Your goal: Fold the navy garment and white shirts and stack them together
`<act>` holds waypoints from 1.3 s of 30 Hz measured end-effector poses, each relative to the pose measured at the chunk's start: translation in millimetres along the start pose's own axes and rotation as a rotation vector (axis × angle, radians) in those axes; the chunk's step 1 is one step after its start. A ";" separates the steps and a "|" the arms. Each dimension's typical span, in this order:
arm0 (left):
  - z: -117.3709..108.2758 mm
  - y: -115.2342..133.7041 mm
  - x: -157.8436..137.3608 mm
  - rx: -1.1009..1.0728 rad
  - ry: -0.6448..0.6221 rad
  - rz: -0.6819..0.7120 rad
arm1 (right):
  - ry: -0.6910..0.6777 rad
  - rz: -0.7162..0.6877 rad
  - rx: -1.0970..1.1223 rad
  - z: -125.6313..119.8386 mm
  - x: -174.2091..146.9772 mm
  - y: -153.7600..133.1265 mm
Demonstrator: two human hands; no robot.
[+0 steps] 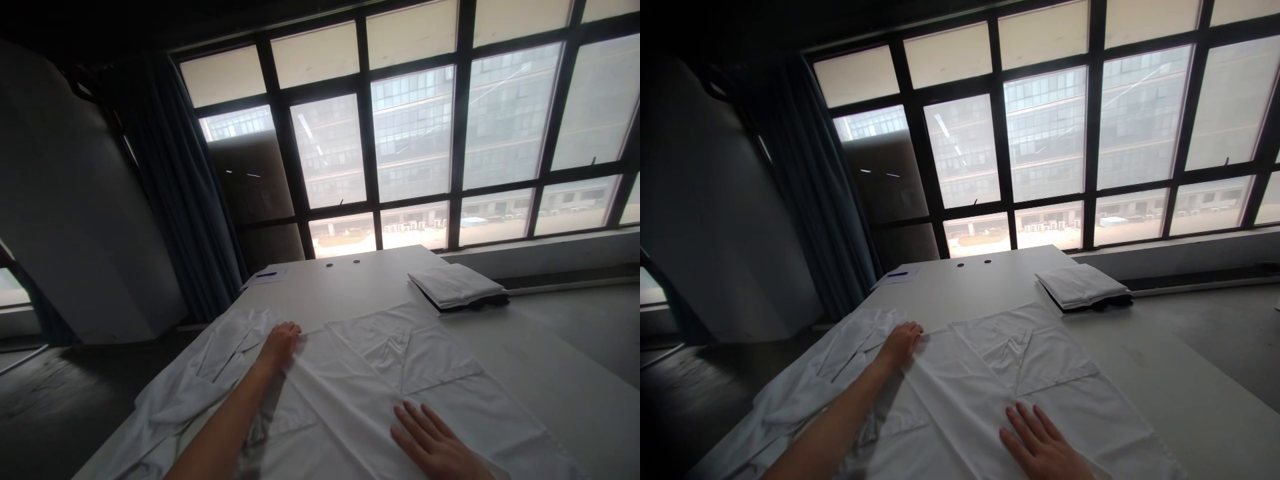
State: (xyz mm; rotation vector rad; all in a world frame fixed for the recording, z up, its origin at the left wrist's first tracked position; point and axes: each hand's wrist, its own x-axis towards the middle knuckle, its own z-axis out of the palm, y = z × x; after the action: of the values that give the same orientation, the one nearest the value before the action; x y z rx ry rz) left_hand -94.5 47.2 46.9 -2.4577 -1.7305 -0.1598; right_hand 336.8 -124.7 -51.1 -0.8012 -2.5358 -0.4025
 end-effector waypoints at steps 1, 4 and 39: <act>3.2 17.2 1.1 -0.031 -0.019 0.048 | 0.019 0.000 0.009 1.1 -0.2 -0.1; 19.6 70.5 -4.2 -0.106 -0.093 0.178 | 0.088 -0.020 -0.025 1.9 0.2 -2.3; 17.9 126.8 -97.2 -0.168 -0.259 -0.052 | -0.220 0.143 0.319 -15.2 31.9 3.5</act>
State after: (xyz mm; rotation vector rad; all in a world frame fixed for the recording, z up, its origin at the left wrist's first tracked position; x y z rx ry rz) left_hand -7.6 -82.1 7.7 -2.6548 -1.9574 0.0098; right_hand 320.6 -113.0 -21.7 -0.9345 -2.6240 0.1428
